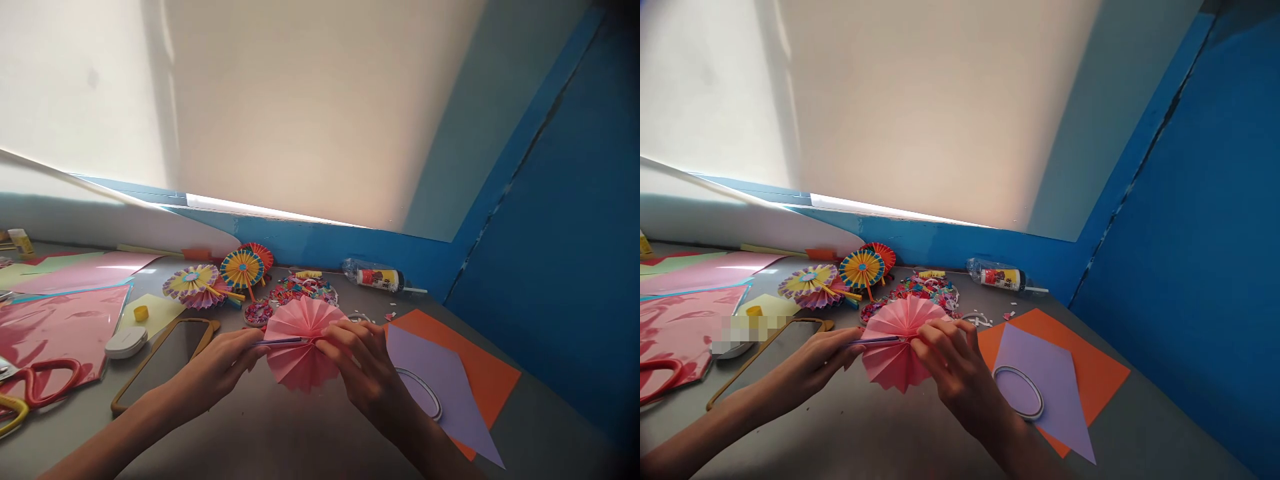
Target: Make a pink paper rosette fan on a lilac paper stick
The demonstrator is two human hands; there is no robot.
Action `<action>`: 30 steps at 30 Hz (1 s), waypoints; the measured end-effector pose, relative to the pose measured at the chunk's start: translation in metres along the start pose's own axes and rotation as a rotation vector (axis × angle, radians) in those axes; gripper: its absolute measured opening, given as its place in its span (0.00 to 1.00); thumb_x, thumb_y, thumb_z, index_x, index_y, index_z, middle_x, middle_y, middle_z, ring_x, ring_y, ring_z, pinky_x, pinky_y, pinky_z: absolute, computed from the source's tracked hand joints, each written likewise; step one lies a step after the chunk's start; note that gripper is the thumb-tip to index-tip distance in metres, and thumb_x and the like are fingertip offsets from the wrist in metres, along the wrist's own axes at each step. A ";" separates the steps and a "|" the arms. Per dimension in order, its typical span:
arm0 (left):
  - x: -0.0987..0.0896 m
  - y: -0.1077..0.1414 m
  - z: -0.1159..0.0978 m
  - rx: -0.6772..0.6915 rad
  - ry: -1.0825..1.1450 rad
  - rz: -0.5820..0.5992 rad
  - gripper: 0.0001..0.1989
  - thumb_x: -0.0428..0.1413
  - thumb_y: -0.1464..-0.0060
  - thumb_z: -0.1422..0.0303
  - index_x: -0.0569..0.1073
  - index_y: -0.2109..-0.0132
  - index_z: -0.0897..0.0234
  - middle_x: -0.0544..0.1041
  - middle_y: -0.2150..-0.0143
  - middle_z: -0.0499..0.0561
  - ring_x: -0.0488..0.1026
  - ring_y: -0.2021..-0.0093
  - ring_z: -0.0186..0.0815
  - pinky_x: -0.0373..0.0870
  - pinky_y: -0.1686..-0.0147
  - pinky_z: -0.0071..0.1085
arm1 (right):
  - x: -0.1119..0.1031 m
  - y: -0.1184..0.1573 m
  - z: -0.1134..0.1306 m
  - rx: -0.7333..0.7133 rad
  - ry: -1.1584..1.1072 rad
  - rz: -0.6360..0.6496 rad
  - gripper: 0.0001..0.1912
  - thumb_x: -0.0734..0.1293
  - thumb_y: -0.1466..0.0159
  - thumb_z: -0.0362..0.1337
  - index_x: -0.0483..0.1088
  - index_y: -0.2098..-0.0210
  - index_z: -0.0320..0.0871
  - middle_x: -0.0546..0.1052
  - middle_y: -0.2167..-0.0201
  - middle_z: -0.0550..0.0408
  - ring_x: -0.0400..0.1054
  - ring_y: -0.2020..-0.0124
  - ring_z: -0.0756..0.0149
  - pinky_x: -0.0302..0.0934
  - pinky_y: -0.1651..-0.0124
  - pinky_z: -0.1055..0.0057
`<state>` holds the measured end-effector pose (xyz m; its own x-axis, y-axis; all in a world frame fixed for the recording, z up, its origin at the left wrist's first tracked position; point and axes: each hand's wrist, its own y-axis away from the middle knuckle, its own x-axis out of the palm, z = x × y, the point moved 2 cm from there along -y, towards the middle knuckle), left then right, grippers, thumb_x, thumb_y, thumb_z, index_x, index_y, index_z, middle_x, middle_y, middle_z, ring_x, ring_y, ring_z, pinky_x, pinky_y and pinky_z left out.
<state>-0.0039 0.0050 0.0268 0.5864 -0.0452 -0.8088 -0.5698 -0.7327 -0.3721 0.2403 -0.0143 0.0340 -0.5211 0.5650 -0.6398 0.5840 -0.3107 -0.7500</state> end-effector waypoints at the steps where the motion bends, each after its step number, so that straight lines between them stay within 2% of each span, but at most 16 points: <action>1: 0.000 0.000 0.000 -0.002 0.020 0.001 0.11 0.41 0.34 0.67 0.63 0.64 0.62 0.65 0.70 0.44 0.62 0.71 0.30 0.57 0.69 0.25 | 0.000 0.000 0.001 0.003 0.009 -0.011 0.19 0.57 0.36 0.18 0.68 0.52 0.39 0.72 0.54 0.45 0.61 0.48 0.56 0.50 0.46 0.55; 6: -0.001 -0.001 -0.002 0.009 0.041 0.000 0.10 0.42 0.34 0.67 0.65 0.62 0.62 0.66 0.68 0.45 0.62 0.69 0.30 0.56 0.68 0.25 | 0.000 -0.001 0.002 0.054 -0.056 0.015 0.17 0.59 0.37 0.19 0.69 0.53 0.39 0.72 0.54 0.46 0.61 0.47 0.55 0.51 0.46 0.54; 10: -0.003 0.000 -0.005 -0.082 0.163 0.054 0.15 0.41 0.34 0.63 0.63 0.68 0.63 0.62 0.73 0.43 0.59 0.73 0.29 0.54 0.71 0.25 | -0.004 0.002 0.005 -0.051 0.029 -0.068 0.17 0.59 0.37 0.19 0.71 0.54 0.38 0.74 0.57 0.46 0.62 0.50 0.59 0.52 0.47 0.57; 14: -0.004 0.002 -0.006 -0.158 0.280 0.127 0.18 0.40 0.34 0.60 0.63 0.69 0.63 0.61 0.74 0.43 0.59 0.73 0.29 0.55 0.73 0.24 | -0.010 0.006 0.009 -0.140 0.185 -0.136 0.14 0.60 0.34 0.24 0.72 0.52 0.39 0.78 0.63 0.50 0.62 0.50 0.62 0.47 0.45 0.58; 17: -0.006 0.000 -0.002 -0.070 0.140 0.047 0.16 0.41 0.34 0.62 0.62 0.69 0.63 0.62 0.73 0.43 0.59 0.73 0.29 0.55 0.72 0.26 | -0.008 0.003 0.009 -0.154 0.114 -0.085 0.15 0.57 0.32 0.23 0.71 0.52 0.37 0.78 0.61 0.50 0.66 0.52 0.64 0.47 0.47 0.59; 19: -0.007 -0.002 0.000 0.021 0.001 -0.037 0.13 0.41 0.33 0.65 0.62 0.67 0.63 0.64 0.71 0.45 0.60 0.71 0.30 0.55 0.70 0.27 | -0.006 0.000 0.005 -0.086 -0.016 -0.061 0.15 0.58 0.33 0.21 0.71 0.53 0.38 0.78 0.60 0.50 0.67 0.55 0.64 0.49 0.49 0.59; 23: -0.005 -0.004 0.003 0.128 -0.177 -0.089 0.09 0.41 0.33 0.68 0.64 0.60 0.63 0.68 0.66 0.48 0.64 0.67 0.33 0.58 0.67 0.28 | -0.001 -0.003 -0.003 0.093 -0.271 -0.157 0.11 0.65 0.36 0.24 0.70 0.56 0.42 0.76 0.64 0.54 0.67 0.64 0.66 0.54 0.54 0.61; 25: -0.003 -0.003 0.003 0.160 -0.234 -0.085 0.08 0.42 0.33 0.68 0.64 0.58 0.63 0.69 0.65 0.49 0.64 0.66 0.34 0.58 0.67 0.29 | 0.000 -0.002 -0.003 0.134 -0.293 -0.197 0.11 0.67 0.38 0.25 0.71 0.58 0.43 0.75 0.67 0.55 0.66 0.66 0.66 0.55 0.56 0.62; 30: 0.002 0.001 0.002 0.202 -0.317 -0.058 0.09 0.42 0.33 0.69 0.66 0.57 0.65 0.69 0.65 0.51 0.64 0.67 0.34 0.60 0.67 0.30 | 0.000 -0.003 0.000 0.134 -0.183 -0.168 0.08 0.69 0.39 0.29 0.74 0.61 0.46 0.74 0.67 0.54 0.65 0.64 0.63 0.55 0.58 0.63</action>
<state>-0.0045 0.0055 0.0234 0.4314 0.2279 -0.8729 -0.6614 -0.5781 -0.4778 0.2387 -0.0134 0.0364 -0.7142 0.4735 -0.5155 0.3990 -0.3296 -0.8556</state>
